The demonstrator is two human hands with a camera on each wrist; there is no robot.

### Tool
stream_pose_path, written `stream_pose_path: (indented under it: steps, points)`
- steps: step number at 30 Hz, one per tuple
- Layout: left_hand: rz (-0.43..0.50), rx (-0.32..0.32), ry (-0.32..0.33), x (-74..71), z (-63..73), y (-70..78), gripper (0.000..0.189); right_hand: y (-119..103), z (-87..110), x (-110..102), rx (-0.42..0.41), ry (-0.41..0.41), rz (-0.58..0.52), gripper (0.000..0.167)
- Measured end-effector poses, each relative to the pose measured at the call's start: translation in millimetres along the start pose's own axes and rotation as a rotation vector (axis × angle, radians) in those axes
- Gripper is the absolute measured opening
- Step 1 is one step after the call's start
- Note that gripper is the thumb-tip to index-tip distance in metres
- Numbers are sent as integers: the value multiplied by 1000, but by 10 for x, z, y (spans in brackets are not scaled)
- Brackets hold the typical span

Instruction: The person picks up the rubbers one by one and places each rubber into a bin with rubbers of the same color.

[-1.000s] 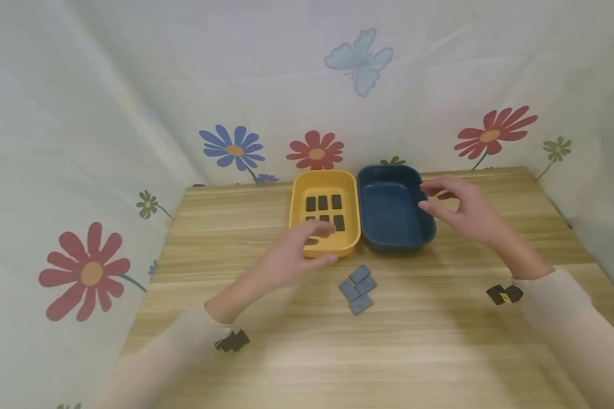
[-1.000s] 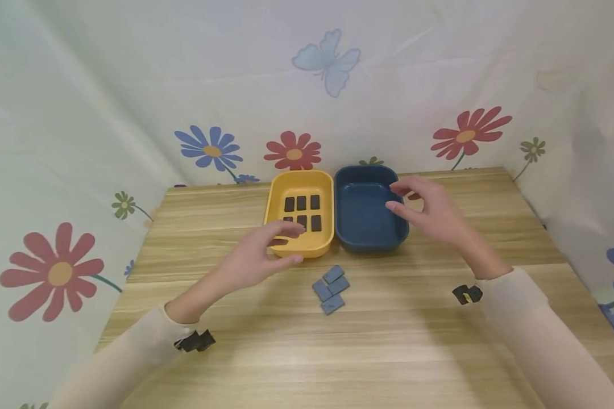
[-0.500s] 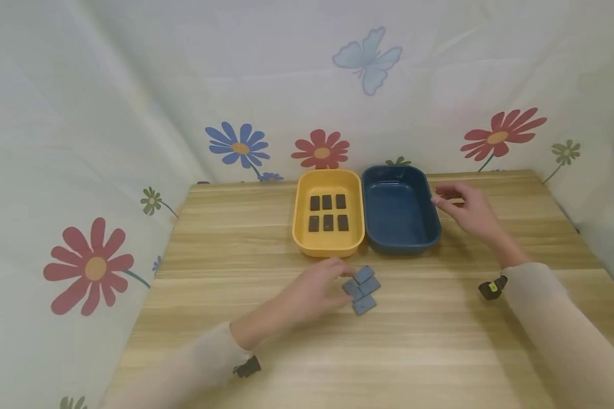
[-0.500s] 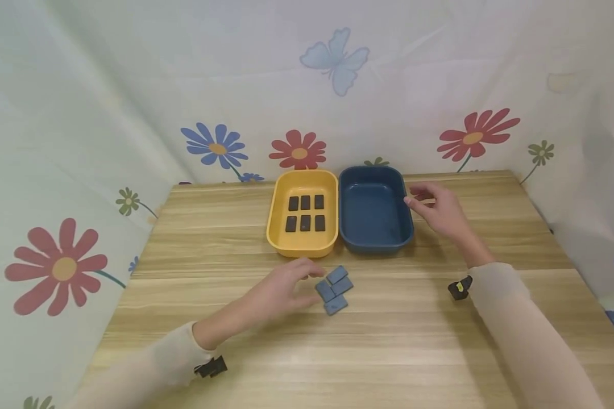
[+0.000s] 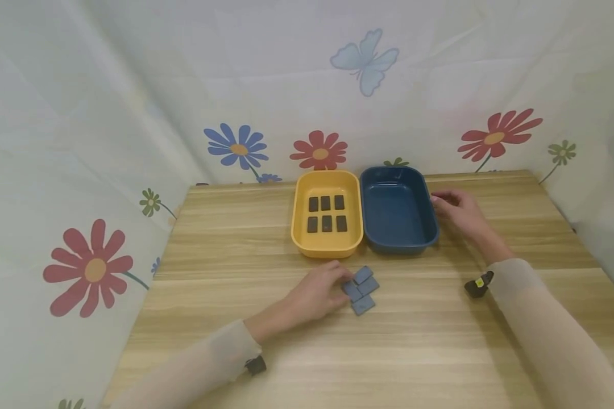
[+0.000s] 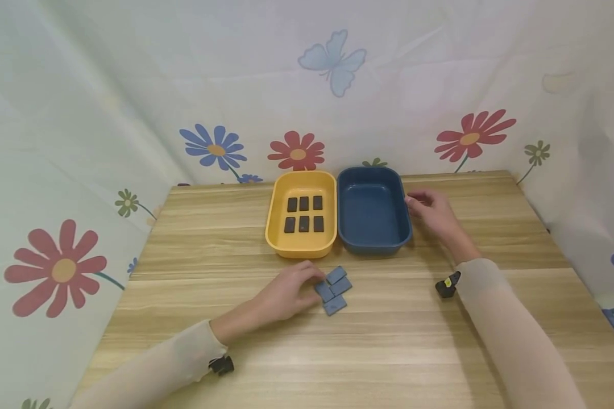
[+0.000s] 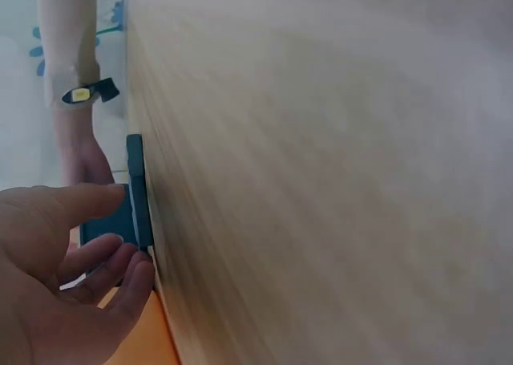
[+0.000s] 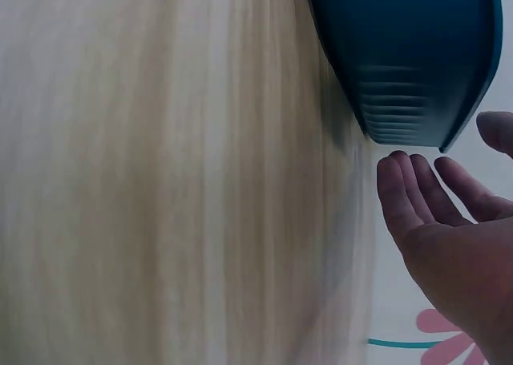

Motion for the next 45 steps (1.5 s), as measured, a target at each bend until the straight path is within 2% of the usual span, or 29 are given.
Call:
stream_pose_path:
  steps: [7, 12, 16, 27, 34, 40, 45]
  points:
    - [14, -13, 4, 80, -51, -2, 43, 133, -57, 48, 87, 6, -128, 50]
    - [3, -29, -10, 87, -66, 12, 42, 191, -42, 94, 139, -1, -175, 55]
    - [-9, -43, -22, 94, -78, 12, 44, 200, -42, 107, 146, -7, -181, 57]
    - [-55, -30, -54, 72, -120, 80, 46, 227, -82, 109, 167, -31, -195, 57]
    - [-82, -10, -81, 57, -147, 94, 46, 240, -71, 107, 178, -14, -277, 56]
    - [-81, 17, -89, 71, -139, 85, 48, 256, -72, 122, 185, -2, -275, 54]
    - [-40, -8, -84, 52, -106, 41, 49, 283, -73, 152, 199, -7, -278, 53]
Point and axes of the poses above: each hand's wrist, its own z-axis away from the middle knuckle, its own x-axis out of the palm, y = z × x, the point moved 9 cm from there along -z, towards the middle knuckle, and after that the axes turned 4 degrees about y, right-handed, at the moved point
